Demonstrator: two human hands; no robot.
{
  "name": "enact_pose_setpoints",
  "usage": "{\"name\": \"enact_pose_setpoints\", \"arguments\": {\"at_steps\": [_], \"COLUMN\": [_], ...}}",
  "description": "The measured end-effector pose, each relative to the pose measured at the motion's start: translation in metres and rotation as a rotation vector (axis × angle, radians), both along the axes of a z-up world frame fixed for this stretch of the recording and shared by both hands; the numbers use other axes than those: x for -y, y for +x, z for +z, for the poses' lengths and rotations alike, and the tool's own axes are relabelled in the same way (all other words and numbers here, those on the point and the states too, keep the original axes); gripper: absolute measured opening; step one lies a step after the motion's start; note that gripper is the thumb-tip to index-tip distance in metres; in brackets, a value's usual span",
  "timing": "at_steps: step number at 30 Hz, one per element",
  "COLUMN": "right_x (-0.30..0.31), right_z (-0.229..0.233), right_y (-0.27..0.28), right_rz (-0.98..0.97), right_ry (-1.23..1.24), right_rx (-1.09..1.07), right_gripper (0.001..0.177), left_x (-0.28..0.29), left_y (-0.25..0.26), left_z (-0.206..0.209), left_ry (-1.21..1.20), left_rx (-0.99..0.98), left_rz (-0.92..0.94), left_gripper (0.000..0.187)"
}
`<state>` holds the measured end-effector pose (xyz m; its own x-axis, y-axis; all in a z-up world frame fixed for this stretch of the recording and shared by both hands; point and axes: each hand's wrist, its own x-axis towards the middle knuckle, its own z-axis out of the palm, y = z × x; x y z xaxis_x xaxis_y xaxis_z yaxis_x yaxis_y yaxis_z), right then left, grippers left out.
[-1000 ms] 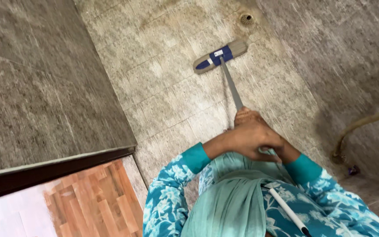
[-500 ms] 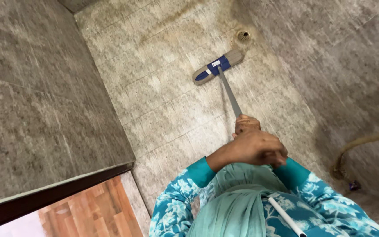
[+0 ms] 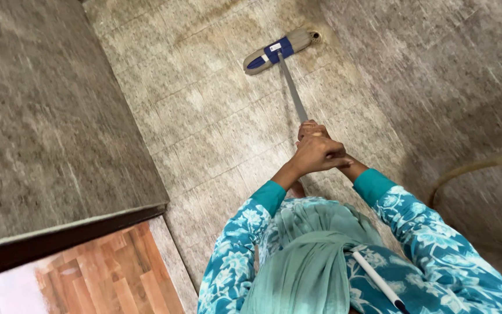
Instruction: The person mops a tiled floor in a bathroom using a long-handled flat mop, cleaning around the sink and fixtures.
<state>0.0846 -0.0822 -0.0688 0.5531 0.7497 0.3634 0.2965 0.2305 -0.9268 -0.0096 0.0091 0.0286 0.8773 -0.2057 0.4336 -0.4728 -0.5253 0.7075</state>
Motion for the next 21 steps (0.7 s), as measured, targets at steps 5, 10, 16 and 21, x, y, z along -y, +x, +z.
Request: {"name": "enact_pose_setpoints", "arguments": {"at_steps": [5,10,16,21], "right_x": [0.015,0.053,0.060,0.038], "right_z": [0.018,0.067,0.076,0.033], "right_y": [-0.043,-0.096,-0.138,-0.120], "right_rz": [0.027,0.021,-0.027,-0.065], "right_ry": [0.001,0.045,0.060,0.053], "right_rx": [-0.020,0.091,0.204,0.170], "right_gripper": [0.020,0.017,0.014,0.014], "left_x": [-0.008,0.002,0.027,0.026], "left_y": [-0.029,-0.064,-0.093,-0.095], "left_z": [0.044,0.087,0.076,0.047], "left_ry": [-0.129,-0.188,-0.208,-0.129], "left_rx": [0.097,0.112,0.153,0.168], "left_rz": [-0.212,-0.405,-0.424,-0.311], "left_gripper": [0.037,0.030,0.023,0.034]}}
